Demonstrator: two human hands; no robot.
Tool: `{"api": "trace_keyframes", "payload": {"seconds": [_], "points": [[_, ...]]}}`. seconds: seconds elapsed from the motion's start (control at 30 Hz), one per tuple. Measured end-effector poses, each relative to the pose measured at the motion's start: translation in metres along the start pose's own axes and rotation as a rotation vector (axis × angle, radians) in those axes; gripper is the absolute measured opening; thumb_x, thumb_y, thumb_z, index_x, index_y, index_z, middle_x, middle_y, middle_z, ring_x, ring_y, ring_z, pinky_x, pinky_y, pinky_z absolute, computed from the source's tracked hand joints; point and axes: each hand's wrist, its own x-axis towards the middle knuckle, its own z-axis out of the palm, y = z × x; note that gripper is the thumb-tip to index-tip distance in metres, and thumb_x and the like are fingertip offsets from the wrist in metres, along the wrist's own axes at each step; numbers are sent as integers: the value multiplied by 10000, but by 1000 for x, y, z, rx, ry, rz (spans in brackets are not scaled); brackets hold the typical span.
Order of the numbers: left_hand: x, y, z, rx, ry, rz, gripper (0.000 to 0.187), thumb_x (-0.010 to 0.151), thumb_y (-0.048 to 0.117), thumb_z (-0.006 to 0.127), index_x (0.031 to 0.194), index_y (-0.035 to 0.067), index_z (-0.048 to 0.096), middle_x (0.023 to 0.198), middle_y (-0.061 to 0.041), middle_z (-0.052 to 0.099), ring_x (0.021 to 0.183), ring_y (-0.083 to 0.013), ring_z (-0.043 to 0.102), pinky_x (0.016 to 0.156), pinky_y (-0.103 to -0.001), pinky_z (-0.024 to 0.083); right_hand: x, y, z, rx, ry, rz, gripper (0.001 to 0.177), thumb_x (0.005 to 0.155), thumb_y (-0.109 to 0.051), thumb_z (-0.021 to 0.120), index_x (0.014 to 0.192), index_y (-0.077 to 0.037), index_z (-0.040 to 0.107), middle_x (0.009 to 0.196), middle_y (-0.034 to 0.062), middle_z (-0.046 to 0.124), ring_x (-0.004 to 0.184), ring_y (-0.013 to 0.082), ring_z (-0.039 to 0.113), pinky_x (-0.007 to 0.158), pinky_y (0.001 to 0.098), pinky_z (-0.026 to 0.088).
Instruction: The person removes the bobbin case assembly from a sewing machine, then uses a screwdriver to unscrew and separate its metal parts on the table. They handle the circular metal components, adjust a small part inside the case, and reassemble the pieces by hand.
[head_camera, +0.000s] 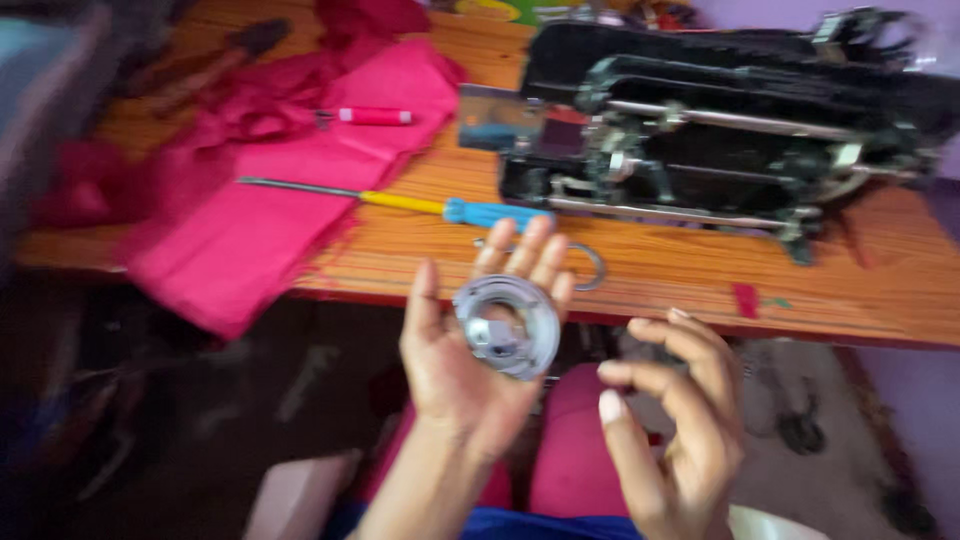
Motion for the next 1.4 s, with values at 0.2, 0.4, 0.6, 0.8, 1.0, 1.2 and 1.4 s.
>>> {"api": "trace_keyframes", "payload": {"seconds": [0.2, 0.4, 0.6, 0.8, 1.0, 1.2, 1.4], "points": [[-8, 3, 2, 88, -74, -8, 746, 1070, 599, 370, 1537, 19, 428, 1613, -239, 399, 1486, -396, 396, 1198, -468, 385, 1, -38, 25, -138, -131, -377, 538, 903, -509, 662, 1252, -104, 716, 1443, 212, 520, 1405, 444, 380, 1199, 570, 285], [-12, 10, 7, 74, -58, 12, 755, 1077, 610, 343, 1535, 15, 420, 1607, -238, 404, 1478, -393, 397, 1196, -466, 392, -2, -31, 27, -94, -189, -363, 567, 927, -602, 583, 1226, -146, 739, 1479, 161, 533, 1465, 425, 369, 1234, 581, 276], [-12, 10, 11, 67, -49, -9, 747, 1094, 605, 324, 1544, 16, 415, 1604, -244, 407, 1464, -389, 419, 1188, -454, 394, -4, -30, 13, 57, -53, -103, 484, 978, -623, 565, 1076, -172, 711, 1294, 131, 601, 1407, 405, 428, 1270, 584, 310], [-13, 16, 13, 65, -76, -2, 748, 1096, 607, 314, 1543, 17, 416, 1615, -246, 401, 1486, -384, 402, 1199, -454, 398, 8, -30, 29, -155, -41, -300, 731, 1023, -713, 399, 1237, -81, 700, 1411, 248, 505, 1394, 453, 374, 1200, 605, 285], [-14, 17, 10, 128, -43, 69, 762, 1085, 616, 312, 1511, -2, 441, 1568, -274, 433, 1469, -398, 419, 1181, -454, 402, -9, -26, 39, -245, -61, -364, 757, 1010, -714, 374, 1254, -88, 723, 1450, 188, 546, 1466, 451, 374, 1258, 599, 296], [-13, 21, 9, 146, -71, 94, 776, 1081, 617, 296, 1517, -9, 438, 1561, -268, 450, 1451, -392, 451, 1186, -449, 411, -12, -20, 41, 102, -219, -313, 699, 995, -703, 430, 1207, -102, 716, 1480, 204, 512, 1451, 444, 416, 1263, 553, 293], [-17, 20, 10, 221, -25, 40, 796, 1068, 636, 264, 1521, 6, 439, 1560, -251, 458, 1455, -358, 450, 1208, -452, 368, -1, -41, 58, 483, -122, -45, 1045, 960, -741, 487, 1526, 84, 184, 1543, 310, 334, 1457, 433, 421, 1277, 566, 252]]}}
